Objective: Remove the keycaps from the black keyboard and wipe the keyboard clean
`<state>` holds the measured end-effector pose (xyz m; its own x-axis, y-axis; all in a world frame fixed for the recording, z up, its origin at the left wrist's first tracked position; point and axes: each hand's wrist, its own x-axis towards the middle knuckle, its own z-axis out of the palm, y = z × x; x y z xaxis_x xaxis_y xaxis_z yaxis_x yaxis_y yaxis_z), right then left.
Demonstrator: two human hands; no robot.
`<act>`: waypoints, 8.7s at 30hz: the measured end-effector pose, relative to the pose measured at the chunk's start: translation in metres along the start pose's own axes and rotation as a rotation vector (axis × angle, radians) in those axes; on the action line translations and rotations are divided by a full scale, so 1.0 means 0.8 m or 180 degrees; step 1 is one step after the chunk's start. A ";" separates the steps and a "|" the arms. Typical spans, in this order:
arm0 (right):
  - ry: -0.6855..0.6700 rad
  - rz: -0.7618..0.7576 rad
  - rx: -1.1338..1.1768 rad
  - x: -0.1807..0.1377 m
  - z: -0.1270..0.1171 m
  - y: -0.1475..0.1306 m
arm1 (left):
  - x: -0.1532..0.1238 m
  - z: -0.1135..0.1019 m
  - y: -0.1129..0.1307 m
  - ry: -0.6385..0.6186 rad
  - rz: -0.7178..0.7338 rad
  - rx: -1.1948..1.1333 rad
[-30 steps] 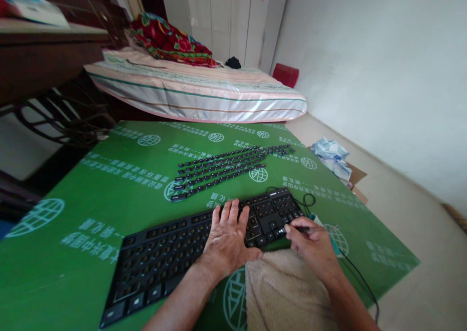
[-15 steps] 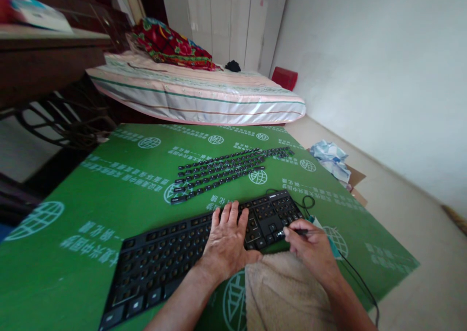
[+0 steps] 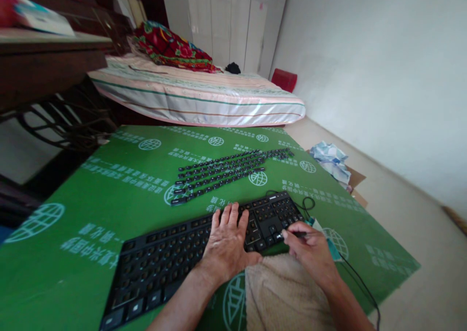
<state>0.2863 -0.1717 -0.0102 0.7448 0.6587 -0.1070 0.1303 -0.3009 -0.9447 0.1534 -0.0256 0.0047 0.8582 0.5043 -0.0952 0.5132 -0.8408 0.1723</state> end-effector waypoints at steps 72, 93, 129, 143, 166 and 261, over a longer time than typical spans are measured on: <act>-0.0005 -0.0740 -0.1365 0.045 0.025 -0.012 | 0.001 0.001 0.002 -0.0018 0.0015 -0.0077; 0.0059 -0.1002 -0.1061 0.056 0.020 0.012 | 0.002 0.005 0.002 0.0119 0.0075 0.0024; -0.0946 0.0372 -0.0084 0.059 -0.010 -0.020 | 0.002 0.004 0.004 0.0023 0.0043 -0.0038; -0.1422 -0.0247 -0.0780 0.066 -0.031 -0.027 | 0.001 0.007 0.003 0.0075 0.0117 -0.0033; -0.1935 -0.0823 -0.1460 0.073 -0.031 -0.053 | 0.001 0.005 0.005 0.0072 0.0073 -0.0022; 0.0529 -0.0971 -0.0048 0.037 0.008 0.016 | 0.042 0.036 0.041 0.1262 0.0733 -0.1782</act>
<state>0.3054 -0.1518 -0.0278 0.7662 0.5990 0.2326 0.3722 -0.1185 -0.9206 0.1992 -0.0419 -0.0211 0.8226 0.4492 0.3485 0.1479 -0.7609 0.6318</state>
